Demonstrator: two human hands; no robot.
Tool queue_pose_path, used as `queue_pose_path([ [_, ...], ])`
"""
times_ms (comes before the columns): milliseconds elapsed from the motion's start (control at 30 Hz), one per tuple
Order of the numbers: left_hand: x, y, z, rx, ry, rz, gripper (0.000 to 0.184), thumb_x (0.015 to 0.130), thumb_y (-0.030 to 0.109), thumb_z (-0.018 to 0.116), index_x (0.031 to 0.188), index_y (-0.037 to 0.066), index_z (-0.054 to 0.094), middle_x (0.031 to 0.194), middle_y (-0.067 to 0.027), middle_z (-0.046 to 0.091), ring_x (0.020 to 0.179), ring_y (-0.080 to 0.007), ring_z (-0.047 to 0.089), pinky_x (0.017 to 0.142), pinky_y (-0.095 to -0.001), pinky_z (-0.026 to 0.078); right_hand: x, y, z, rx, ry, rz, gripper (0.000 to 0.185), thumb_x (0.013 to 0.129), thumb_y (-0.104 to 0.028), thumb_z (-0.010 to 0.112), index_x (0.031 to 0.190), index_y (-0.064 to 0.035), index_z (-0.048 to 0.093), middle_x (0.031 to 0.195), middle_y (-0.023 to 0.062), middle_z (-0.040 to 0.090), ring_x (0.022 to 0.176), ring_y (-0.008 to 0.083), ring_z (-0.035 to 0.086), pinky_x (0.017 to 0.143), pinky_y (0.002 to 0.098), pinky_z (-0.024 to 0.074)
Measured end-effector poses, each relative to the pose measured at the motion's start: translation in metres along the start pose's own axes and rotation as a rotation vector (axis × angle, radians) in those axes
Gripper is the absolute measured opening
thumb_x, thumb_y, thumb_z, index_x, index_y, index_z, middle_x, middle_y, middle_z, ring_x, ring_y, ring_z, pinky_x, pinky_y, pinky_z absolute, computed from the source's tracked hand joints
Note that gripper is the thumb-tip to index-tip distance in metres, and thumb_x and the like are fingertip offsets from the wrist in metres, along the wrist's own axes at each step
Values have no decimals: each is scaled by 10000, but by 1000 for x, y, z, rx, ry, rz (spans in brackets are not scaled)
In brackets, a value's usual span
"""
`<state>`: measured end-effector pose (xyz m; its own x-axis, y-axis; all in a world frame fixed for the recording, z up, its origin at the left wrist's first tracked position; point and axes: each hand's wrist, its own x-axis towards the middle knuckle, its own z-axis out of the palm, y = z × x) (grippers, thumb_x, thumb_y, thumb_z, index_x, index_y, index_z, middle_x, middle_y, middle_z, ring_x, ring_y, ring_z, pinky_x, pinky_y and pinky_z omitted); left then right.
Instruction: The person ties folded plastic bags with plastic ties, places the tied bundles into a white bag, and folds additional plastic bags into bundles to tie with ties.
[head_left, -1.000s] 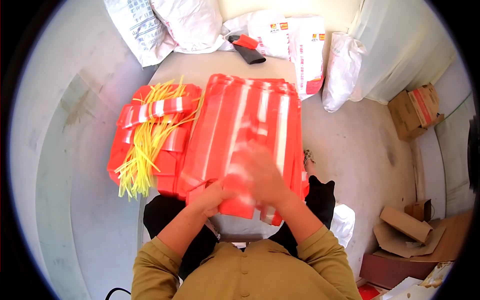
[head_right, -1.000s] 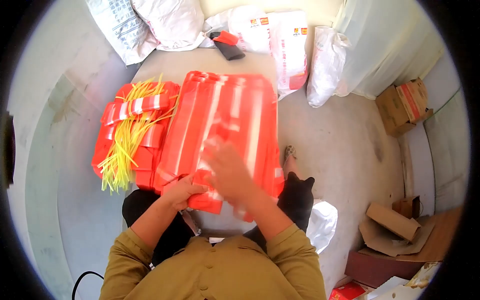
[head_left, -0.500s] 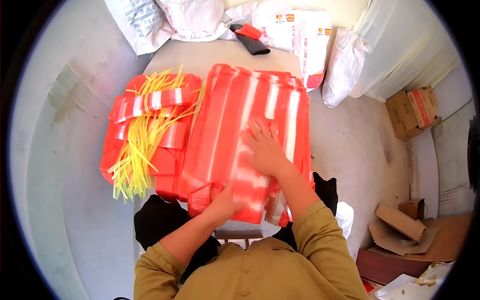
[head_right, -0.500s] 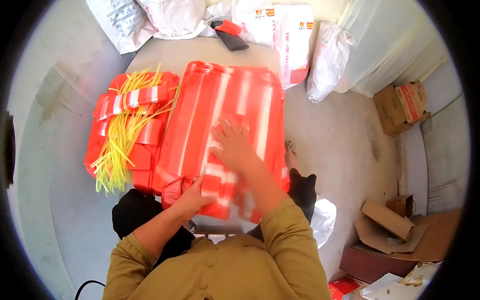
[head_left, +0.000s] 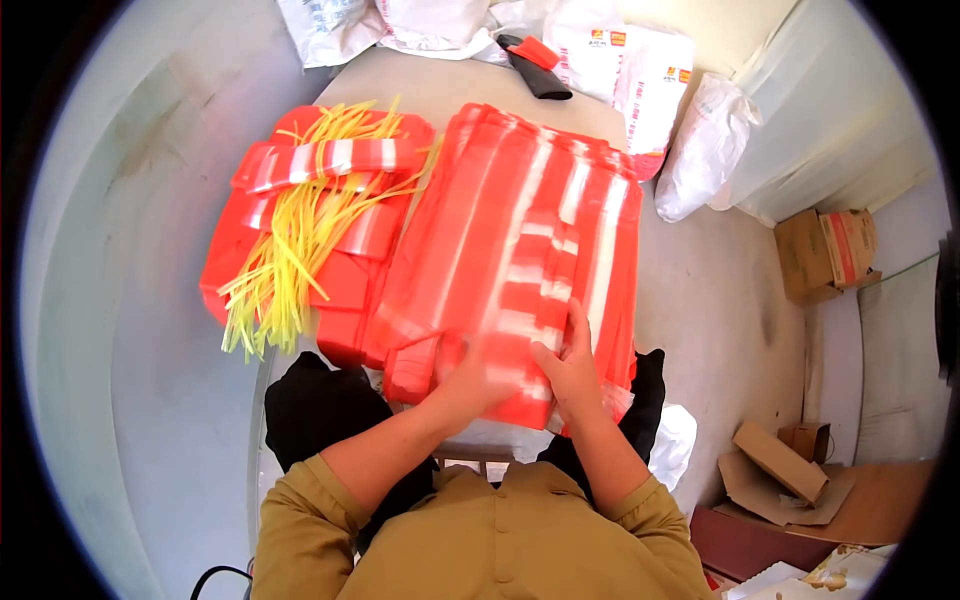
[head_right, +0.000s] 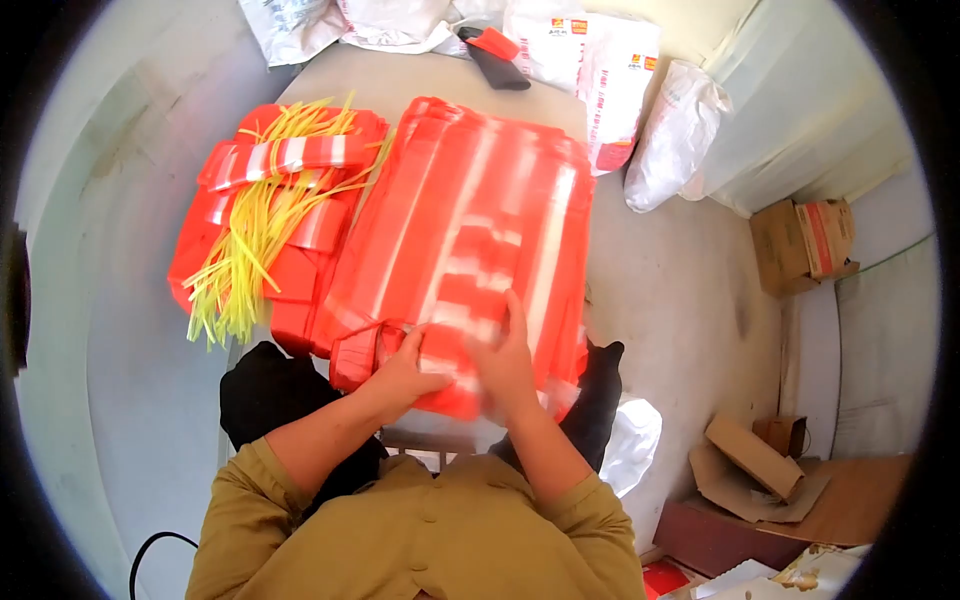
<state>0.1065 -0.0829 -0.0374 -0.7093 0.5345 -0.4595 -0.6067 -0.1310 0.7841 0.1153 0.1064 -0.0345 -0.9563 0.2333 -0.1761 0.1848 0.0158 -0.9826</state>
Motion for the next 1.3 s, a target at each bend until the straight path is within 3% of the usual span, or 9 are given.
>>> queue_pose_path([
  [200, -10, -13, 8, 382, 60, 44, 1154, 819, 144, 808, 1660, 11, 29, 1665, -255, 246, 1462, -301, 401, 1136, -371, 416, -3, 2, 4, -129, -31, -100, 967, 833, 32, 744, 1644, -43, 223, 1598, 160, 372, 1437, 257, 421, 1152, 381, 428],
  [300, 2, -43, -2, 699, 165, 550, 1155, 824, 265, 813, 1656, 64, 37, 1488, -301, 488, 1266, -417, 596, 1040, -455, 496, -9, -8, 10, 35, -32, 2, 962, 826, 62, 727, 1642, -51, 230, 1588, 158, 382, 1413, 258, 451, 1112, 373, 470],
  [433, -32, 25, -14, 662, 284, 362, 814, 878, 312, 788, 1536, 16, 410, 1264, -244, 643, 1181, -385, 618, 1031, -453, 483, -6, -5, 2, 100, -28, -18, 918, 835, 57, 698, 1635, -40, 260, 1607, 177, 367, 1381, 254, 475, 1052, 336, 497],
  [533, -23, 36, -57, 1116, 884, 728, 652, 920, 309, 754, 1465, 30, 530, 1244, -153, 613, 1069, -264, 587, 975, -380, 500, -3, -5, -8, 157, -44, 41, 908, 845, 76, 672, 1640, -39, 248, 1646, 166, 318, 1447, 278, 414, 1130, 370, 442],
  [633, -4, 39, -109, 641, 1188, 642, 636, 946, 274, 728, 1494, 29, 515, 1171, -98, 641, 951, -190, 580, 896, -321, 505, 4, 10, -13, 175, -55, -7, 851, 903, 80, 622, 1644, -92, 241, 1556, 170, 437, 1364, 276, 527, 1083, 398, 506],
  [767, 10, 24, -173, 23, 943, 305, 593, 938, 307, 737, 1426, 4, 591, 1435, -188, 524, 1336, -305, 499, 1060, -408, 465, 6, 11, -13, 251, -72, 25, 853, 901, 74, 631, 1643, -75, 237, 1589, 165, 400, 1393, 279, 491, 1110, 398, 476],
  [900, 1, 39, -157, -150, 887, 346, 562, 976, 244, 690, 1468, 5, 564, 1445, -182, 577, 1227, -254, 582, 1017, -364, 481, 0, -3, -12, 301, -59, 68, 853, 886, 78, 622, 1639, -7, 229, 1653, 172, 318, 1450, 289, 420, 1149, 376, 419],
  [1000, 2, 36, -146, -84, 862, 346, 469, 1042, 227, 616, 1460, 18, 572, 1268, -67, 652, 940, -128, 566, 822, -279, 474, -1, -9, -17, 320, -72, 119, 795, 915, 22, 617, 1622, 17, 254, 1602, 173, 390, 1392, 290, 481, 1115, 377, 456],
  [1300, -14, 22, -19, 699, 87, 595, 281, 1053, 174, 524, 1198, 21, 710, 1256, -194, 697, 1201, -350, 637, 1029, -443, 493, -22, -54, -2, 663, -184, 530, 527, 990, -366, 589, 1422, -65, 565, 1164, 141, 721, 829, 276, 742, 602, 410, 627],
])
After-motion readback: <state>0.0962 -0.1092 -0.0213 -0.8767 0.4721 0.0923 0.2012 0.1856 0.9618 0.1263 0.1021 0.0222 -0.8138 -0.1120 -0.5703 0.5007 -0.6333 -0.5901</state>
